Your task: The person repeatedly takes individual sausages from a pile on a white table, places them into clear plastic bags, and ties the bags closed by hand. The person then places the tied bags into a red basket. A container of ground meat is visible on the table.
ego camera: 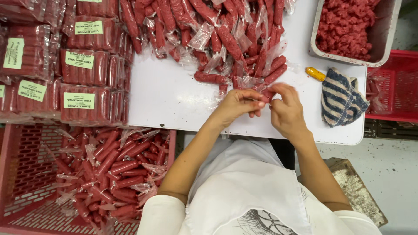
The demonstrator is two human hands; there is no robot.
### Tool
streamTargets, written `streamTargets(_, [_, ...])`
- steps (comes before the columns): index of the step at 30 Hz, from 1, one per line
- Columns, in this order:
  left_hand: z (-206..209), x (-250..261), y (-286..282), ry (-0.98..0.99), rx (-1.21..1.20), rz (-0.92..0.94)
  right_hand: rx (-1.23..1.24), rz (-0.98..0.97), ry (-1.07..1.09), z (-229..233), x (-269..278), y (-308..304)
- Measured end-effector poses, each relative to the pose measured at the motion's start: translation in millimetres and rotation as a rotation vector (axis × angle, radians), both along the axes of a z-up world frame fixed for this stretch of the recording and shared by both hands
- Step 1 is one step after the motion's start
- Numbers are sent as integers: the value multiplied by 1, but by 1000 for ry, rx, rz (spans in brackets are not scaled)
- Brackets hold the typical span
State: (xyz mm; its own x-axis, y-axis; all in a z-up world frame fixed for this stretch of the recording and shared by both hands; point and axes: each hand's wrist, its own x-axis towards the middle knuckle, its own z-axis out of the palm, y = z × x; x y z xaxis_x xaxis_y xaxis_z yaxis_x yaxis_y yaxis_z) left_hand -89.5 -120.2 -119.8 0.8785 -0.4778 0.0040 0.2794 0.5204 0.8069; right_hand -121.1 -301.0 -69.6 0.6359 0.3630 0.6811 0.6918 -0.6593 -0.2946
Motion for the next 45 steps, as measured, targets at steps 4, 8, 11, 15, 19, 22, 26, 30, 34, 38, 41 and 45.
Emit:
streamTargets(4, [-19,11,-13,-9,134,67,288,-52,609,-25,-1,-9])
streamTargets(8, [-24,10,-13,-671,684,266,415,-93,660,-41,4,-7])
streamTargets(11, [-31,12,-14,-979,806,344,424,-89,635,-50,1,-5])
streamTargets(15, [-48,17,-20,-1180,843,440,564,-27,697,-62,-5,-6])
streamTargets(19, [-27,4,-18,-1087,798,420,576,-15,765,-55,-1,-12])
streamTargets(22, [-19,-2,-16,-957,777,396,503,38,806,-48,2,-15])
streamTargets(26, [-24,-9,-18,-801,766,447,471,108,769,-41,2,-18])
streamTargets(30, [-20,-17,-23,-942,836,554,450,9,709,-52,-3,-11])
streamTargets(34, [-39,-17,-23,-1030,941,613,258,-4,596,-51,-1,-14])
streamTargets(38, [-14,-20,-21,-1100,905,606,440,-9,650,-78,-2,-18])
streamTargets(41, [-8,-22,-21,-1114,762,589,885,-54,815,-111,-1,-18])
streamTargets(45, [-37,-23,-41,-934,713,667,940,-203,830,-107,-5,-9])
